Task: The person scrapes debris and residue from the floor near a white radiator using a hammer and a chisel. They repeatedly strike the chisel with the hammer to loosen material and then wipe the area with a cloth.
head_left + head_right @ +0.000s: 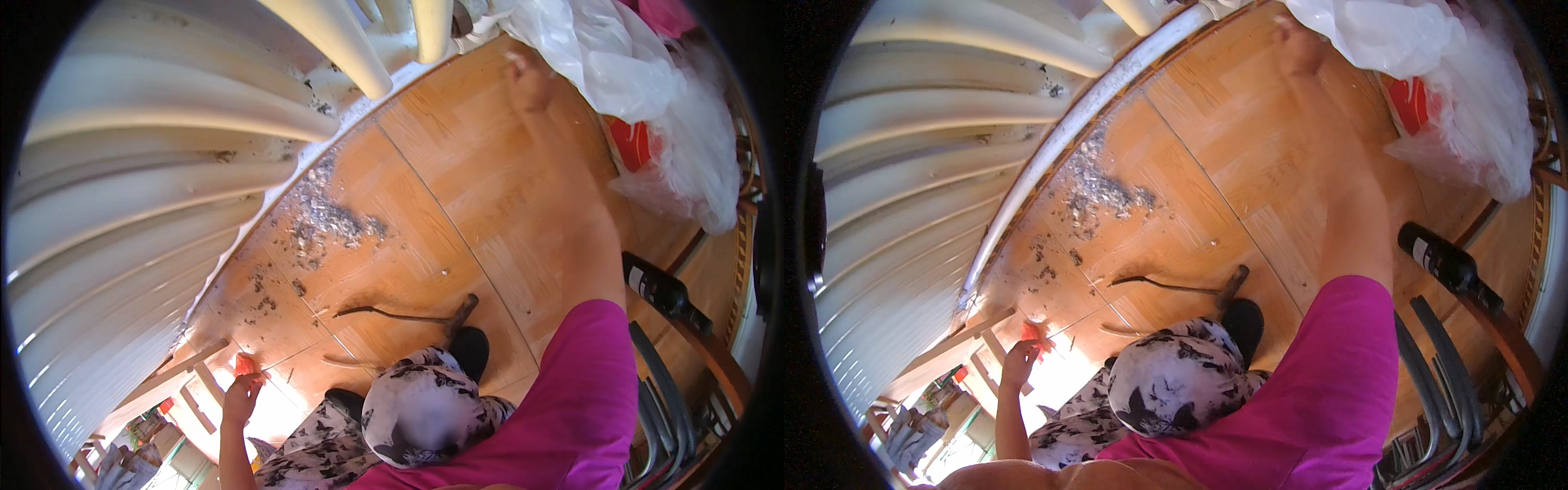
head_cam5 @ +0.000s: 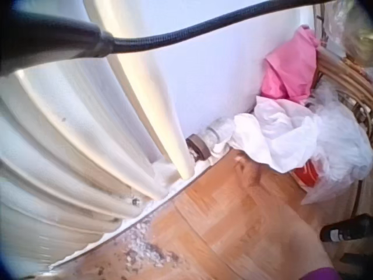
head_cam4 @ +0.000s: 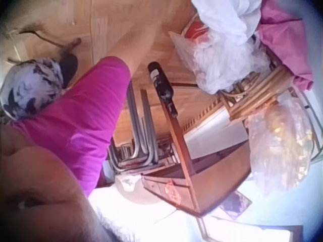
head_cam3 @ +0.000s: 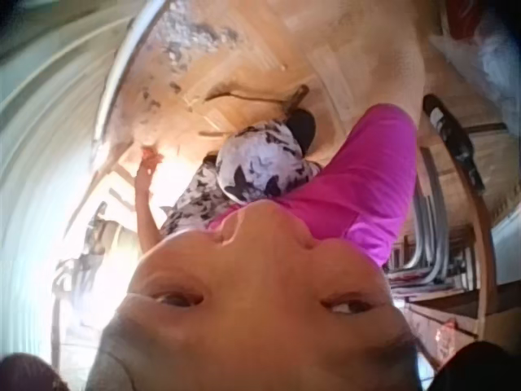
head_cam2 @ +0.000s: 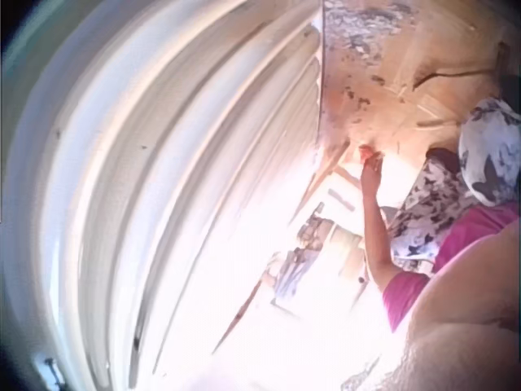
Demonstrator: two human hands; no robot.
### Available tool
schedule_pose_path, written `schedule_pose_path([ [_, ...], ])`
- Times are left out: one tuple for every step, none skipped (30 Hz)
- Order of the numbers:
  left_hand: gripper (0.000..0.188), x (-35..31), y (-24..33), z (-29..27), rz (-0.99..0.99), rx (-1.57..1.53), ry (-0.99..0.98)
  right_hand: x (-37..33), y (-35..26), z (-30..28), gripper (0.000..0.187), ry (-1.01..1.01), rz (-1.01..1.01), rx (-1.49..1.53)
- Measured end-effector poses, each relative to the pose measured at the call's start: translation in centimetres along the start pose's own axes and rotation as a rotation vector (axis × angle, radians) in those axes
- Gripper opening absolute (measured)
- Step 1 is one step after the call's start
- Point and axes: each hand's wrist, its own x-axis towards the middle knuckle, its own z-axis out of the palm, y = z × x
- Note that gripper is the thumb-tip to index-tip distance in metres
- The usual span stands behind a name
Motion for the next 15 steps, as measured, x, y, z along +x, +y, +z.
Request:
schedule_pose_path([
  [0.022, -0.7, -1.1, -0.3, -0.032, 0.039, -0.007, 1.7, 0.9, 0.0, 0.025, 0.010, 0.051, -0.049],
  [0.022, -0.9, -1.9, -0.7, -0.035, 0.020, 0.000, 3.2, 2.4, -0.3, 0.024, -0.017, 0.133, -0.093],
  [0.023, -1.8, -3.5, -0.7, -0.040, 0.031, 0.036, 4.0, 3.0, -0.2, 0.022, -0.056, 0.223, -0.132],
  [0.024, -2.8, -5.6, -0.6, -0.044, 0.050, 0.065, 4.4, 2.7, 0.6, 0.021, -0.083, 0.270, -0.144],
  [0.025, -3.5, -7.8, -0.2, -0.034, 0.063, 0.096, 4.9, 2.6, 1.3, 0.020, -0.109, 0.321, -0.174],
  [0.024, -5.0, -10.1, 0.5, -0.113, 0.044, 0.117, 5.2, 1.2, 2.2, 0.019, -0.133, 0.358, -0.185],
  [0.024, -6.6, -11.8, 1.0, -0.182, 0.028, 0.130, 5.2, 0.2, 2.7, 0.018, -0.139, 0.375, -0.193],
  [0.025, -7.7, -13.5, 1.7, -0.248, 0.011, 0.144, 5.2, -0.8, 3.1, 0.018, -0.137, 0.390, -0.206],
  [0.029, -8.3, -13.1, 2.5, -0.306, 0.132, 0.092, 4.7, -1.0, 3.4, 0.018, -0.133, 0.403, -0.230],
  [0.030, -10.3, -14.9, 4.3, -0.330, 0.212, 0.085, 4.1, -2.8, 3.6, 0.019, -0.105, 0.403, -0.246],
  [0.027, -12.0, -15.8, 6.4, -0.300, 0.164, 0.101, 2.9, -4.0, 3.8, 0.019, -0.054, 0.378, -0.266],
  [0.020, -16.7, -20.4, 9.0, -0.300, 0.377, -0.088, 1.2, -8.2, 5.0, 0.020, -0.012, 0.358, -0.241],
  [0.020, -18.5, -20.8, 12.5, -0.338, 0.325, -0.142, -1.1, -11.0, 5.1, 0.021, 0.005, 0.323, -0.139],
  [0.020, -18.9, -19.9, 15.1, -0.374, 0.256, -0.176, -3.8, -13.4, 4.6, 0.013, 0.013, 0.295, 0.093],
  [0.020, -19.8, -19.0, 17.0, -0.416, 0.183, -0.186, -6.4, -16.8, 3.4, 0.016, -0.151, 0.274, 0.158],
])
